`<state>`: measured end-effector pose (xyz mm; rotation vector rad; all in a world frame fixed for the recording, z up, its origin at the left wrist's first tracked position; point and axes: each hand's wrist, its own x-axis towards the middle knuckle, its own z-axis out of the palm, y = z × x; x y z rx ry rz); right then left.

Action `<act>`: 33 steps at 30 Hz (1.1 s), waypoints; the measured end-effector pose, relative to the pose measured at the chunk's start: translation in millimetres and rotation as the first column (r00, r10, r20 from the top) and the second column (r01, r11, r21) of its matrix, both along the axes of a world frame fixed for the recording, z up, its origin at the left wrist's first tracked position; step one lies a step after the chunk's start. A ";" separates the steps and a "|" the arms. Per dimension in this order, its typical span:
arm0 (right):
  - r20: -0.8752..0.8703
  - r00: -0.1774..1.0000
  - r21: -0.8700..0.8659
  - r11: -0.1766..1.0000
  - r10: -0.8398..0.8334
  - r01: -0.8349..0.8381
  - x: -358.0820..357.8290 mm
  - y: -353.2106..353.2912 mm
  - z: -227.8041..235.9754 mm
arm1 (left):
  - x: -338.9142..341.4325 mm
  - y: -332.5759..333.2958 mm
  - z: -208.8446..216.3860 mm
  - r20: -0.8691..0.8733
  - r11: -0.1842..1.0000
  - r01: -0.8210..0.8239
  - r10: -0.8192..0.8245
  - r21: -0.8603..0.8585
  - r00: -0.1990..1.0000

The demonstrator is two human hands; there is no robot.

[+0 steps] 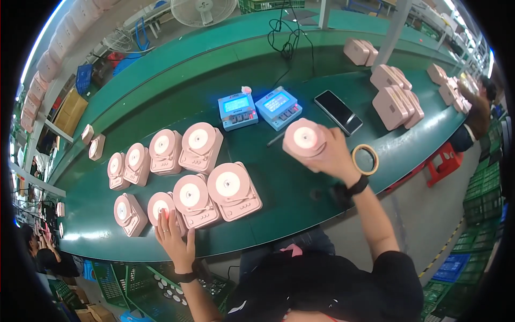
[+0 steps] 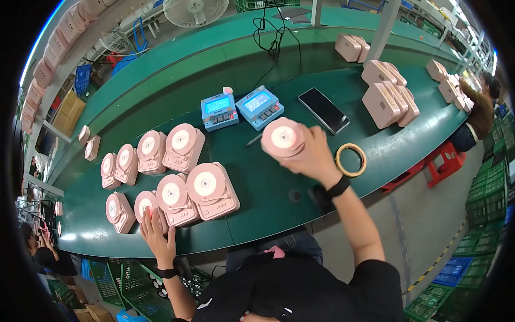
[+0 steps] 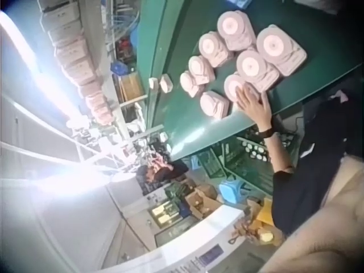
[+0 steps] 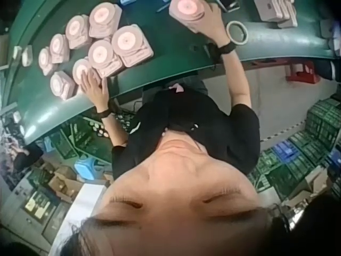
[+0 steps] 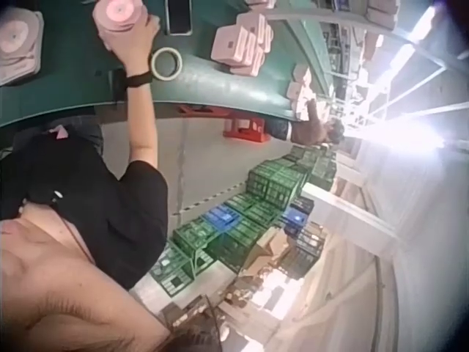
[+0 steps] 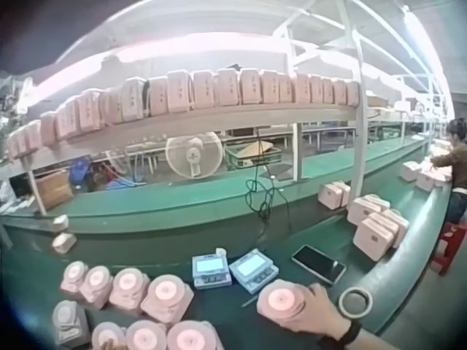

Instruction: The person tests pink record players by placing them on a table, touching their centers, and checking the lights. They pick up a pen to touch a record player, inspect the back of the devices, and then place them onto a shelf.

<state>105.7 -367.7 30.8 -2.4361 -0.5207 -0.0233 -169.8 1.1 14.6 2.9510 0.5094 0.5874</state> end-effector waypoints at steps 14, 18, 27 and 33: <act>-0.224 0.970 0.700 0.709 0.097 0.091 -36.5 11.9 -44.8 | 12.9 -3.8 -6.1 0.102 1.000 0.003 -0.005 0.025 0.995; -0.218 0.971 0.738 0.668 0.098 0.098 -36.6 12.4 -48.3 | 12.2 -3.5 -6.0 0.104 1.000 -0.001 -0.001 0.021 0.995; -0.242 0.967 0.728 0.675 0.084 0.123 -35.1 10.9 -47.1 | 12.2 -2.8 -6.5 0.100 1.000 0.002 -0.004 0.023 0.995; -0.253 0.962 0.767 0.627 0.102 0.135 -38.5 16.8 -42.0 | 10.5 -1.8 -7.5 0.100 0.999 -0.008 0.004 0.038 0.995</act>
